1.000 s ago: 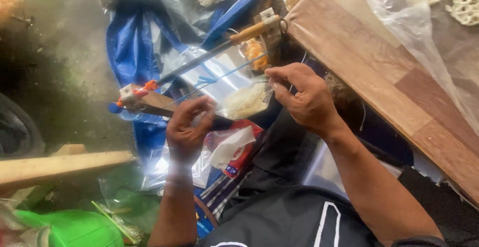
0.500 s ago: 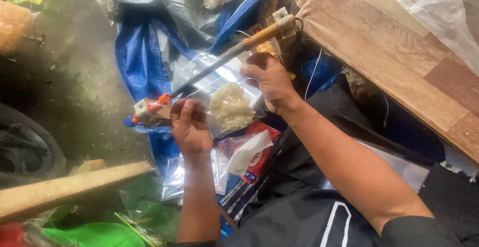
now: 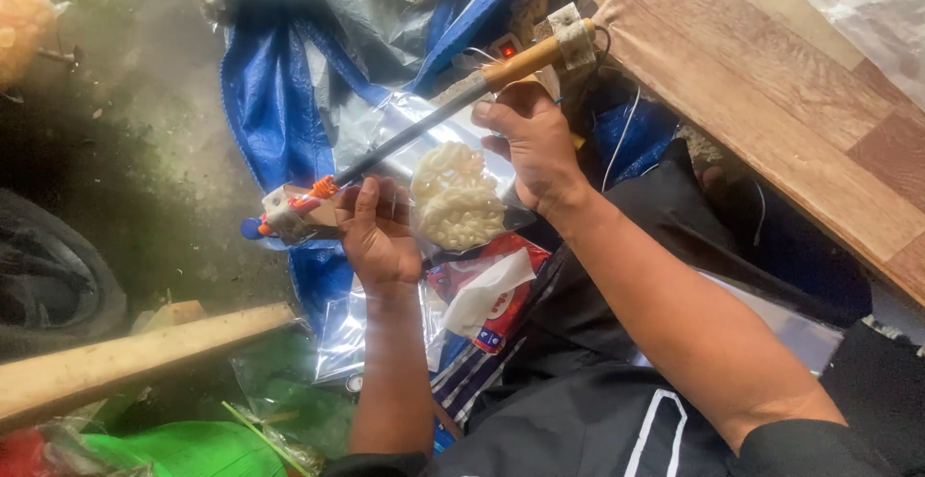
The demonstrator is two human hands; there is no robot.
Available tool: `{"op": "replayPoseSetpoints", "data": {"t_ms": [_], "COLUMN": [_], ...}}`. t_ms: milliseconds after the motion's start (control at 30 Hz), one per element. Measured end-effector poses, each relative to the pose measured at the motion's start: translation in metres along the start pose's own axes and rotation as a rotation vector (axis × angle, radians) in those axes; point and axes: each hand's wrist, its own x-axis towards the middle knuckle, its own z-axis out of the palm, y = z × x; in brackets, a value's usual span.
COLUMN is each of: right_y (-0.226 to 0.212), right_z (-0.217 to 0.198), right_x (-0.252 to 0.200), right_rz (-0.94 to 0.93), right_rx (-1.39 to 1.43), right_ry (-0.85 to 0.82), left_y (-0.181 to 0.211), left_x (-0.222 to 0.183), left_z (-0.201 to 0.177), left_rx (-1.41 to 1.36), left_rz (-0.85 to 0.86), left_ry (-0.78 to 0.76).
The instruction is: Manually packaging individual crackers into plastic bags and sealing them with a heat sealer.
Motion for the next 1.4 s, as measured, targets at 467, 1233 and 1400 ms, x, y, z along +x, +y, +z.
{"op": "replayPoseSetpoints", "data": {"t_ms": [467,1233,1400], "right_y": [-0.001,-0.065,-0.083], "right_z": [0.003,-0.051,-0.108], "right_x": [-0.005,-0.066,-0.100], "right_rz": [-0.044,-0.184,-0.340], "right_rx": [-0.021,0.172,0.078], "right_ry": [0.008,-0.071,-0.264], "left_y": [0.001,0.018,0.025], "left_x": [0.004,-0.074,-0.116], "left_z": [-0.003,0.036,0.074], "left_rx": [0.040,-0.033,0.700], "left_rz": [0.048,0.192,0.151], "left_ry": [-0.024,-0.545,-0.981]}}
